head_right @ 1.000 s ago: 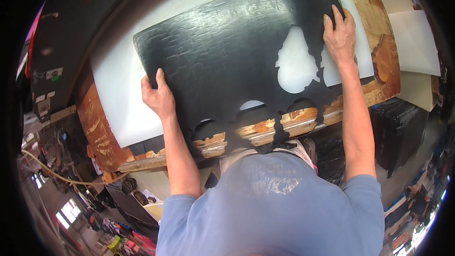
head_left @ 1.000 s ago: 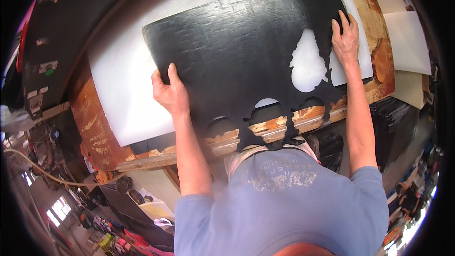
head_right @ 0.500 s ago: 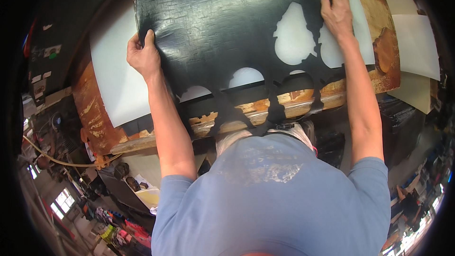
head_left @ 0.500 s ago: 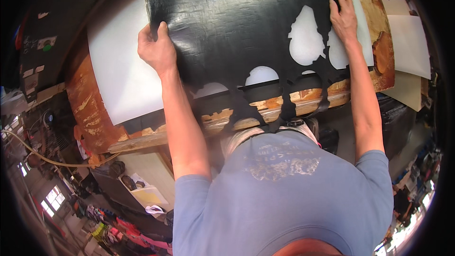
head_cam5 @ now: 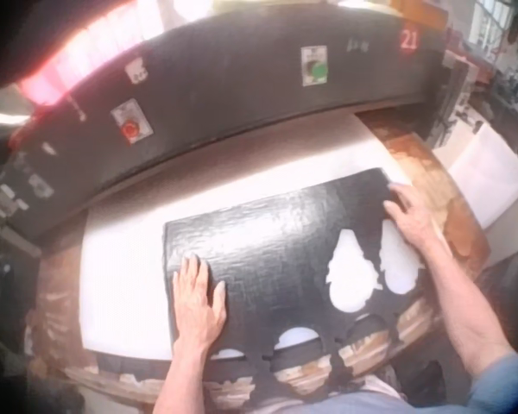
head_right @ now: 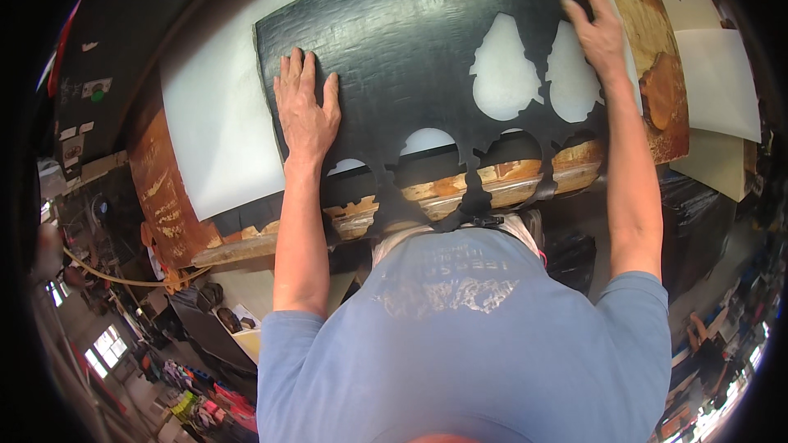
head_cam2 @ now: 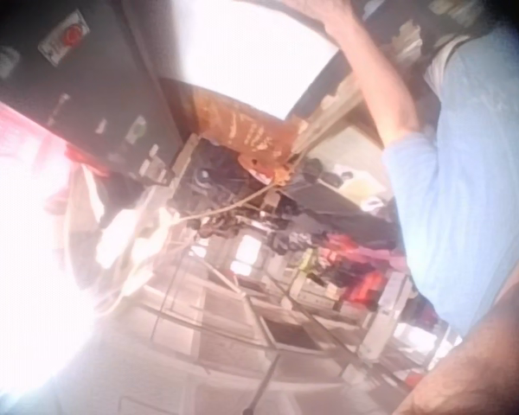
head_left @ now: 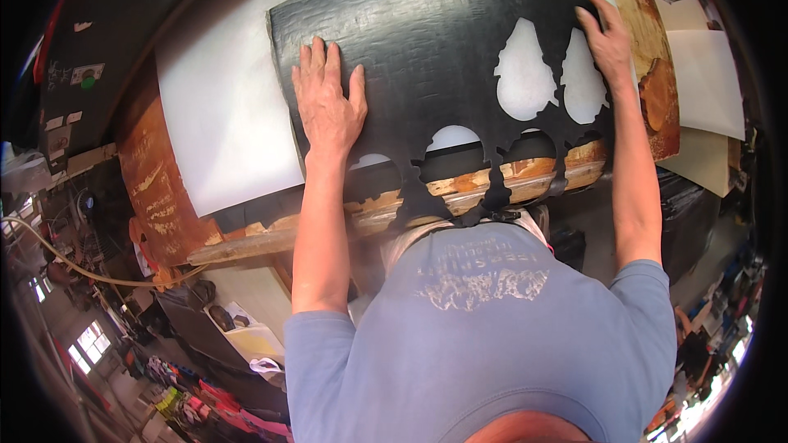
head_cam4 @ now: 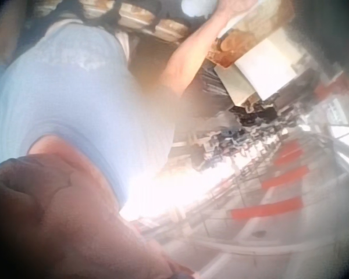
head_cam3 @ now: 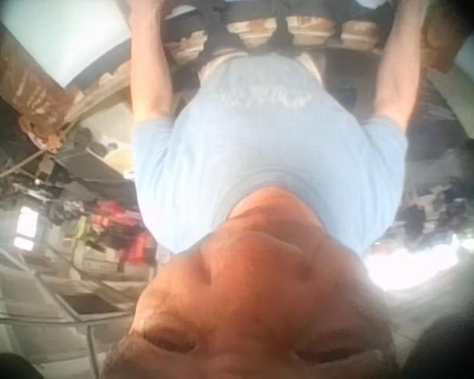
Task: The person places a black plastic bag on a table, then moves to a machine and positions a black sheet with cutouts on its surface. They use a wooden tool to press and smooth the sheet, then peel away cutout pieces and place them into a bin. The person repeats the pressing and peeling steps on the same sheet.
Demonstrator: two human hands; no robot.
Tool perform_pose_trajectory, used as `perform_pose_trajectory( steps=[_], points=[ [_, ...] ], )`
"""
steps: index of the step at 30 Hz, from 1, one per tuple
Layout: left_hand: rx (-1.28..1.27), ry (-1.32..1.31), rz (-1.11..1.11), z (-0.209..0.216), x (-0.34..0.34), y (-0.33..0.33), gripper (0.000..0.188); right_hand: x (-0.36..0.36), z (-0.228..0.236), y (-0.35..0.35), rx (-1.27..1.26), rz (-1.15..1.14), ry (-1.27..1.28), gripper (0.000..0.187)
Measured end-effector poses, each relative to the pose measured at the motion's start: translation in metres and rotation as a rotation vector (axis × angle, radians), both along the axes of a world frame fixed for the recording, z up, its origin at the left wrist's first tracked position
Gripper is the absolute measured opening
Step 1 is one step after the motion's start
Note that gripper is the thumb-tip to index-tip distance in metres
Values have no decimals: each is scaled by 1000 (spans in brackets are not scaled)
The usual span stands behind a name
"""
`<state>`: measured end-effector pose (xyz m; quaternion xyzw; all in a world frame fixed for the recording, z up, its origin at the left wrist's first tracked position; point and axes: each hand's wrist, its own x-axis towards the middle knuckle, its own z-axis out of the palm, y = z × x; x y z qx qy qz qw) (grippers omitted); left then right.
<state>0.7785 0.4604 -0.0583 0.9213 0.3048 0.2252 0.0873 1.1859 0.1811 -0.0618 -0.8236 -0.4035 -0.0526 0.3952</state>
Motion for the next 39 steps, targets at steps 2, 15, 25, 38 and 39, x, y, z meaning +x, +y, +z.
perform_pose_trajectory(
  steps=[2,15,25,38,39],
  points=[
    [-1,-5,16,-1,1,1,54,20,14,-52,-135,-227,-178,58],
    [-11,-25,28,1,5,3,50,37,1,-226,-512,-276,27,86],
    [9,-28,12,-1,7,7,48,30,1,-237,-572,-228,5,100],
    [13,-10,6,-5,7,12,48,6,36,-198,120,-448,458,80],
    [10,-11,22,-5,8,12,48,-8,47,-189,144,-451,433,78]
  ],
)
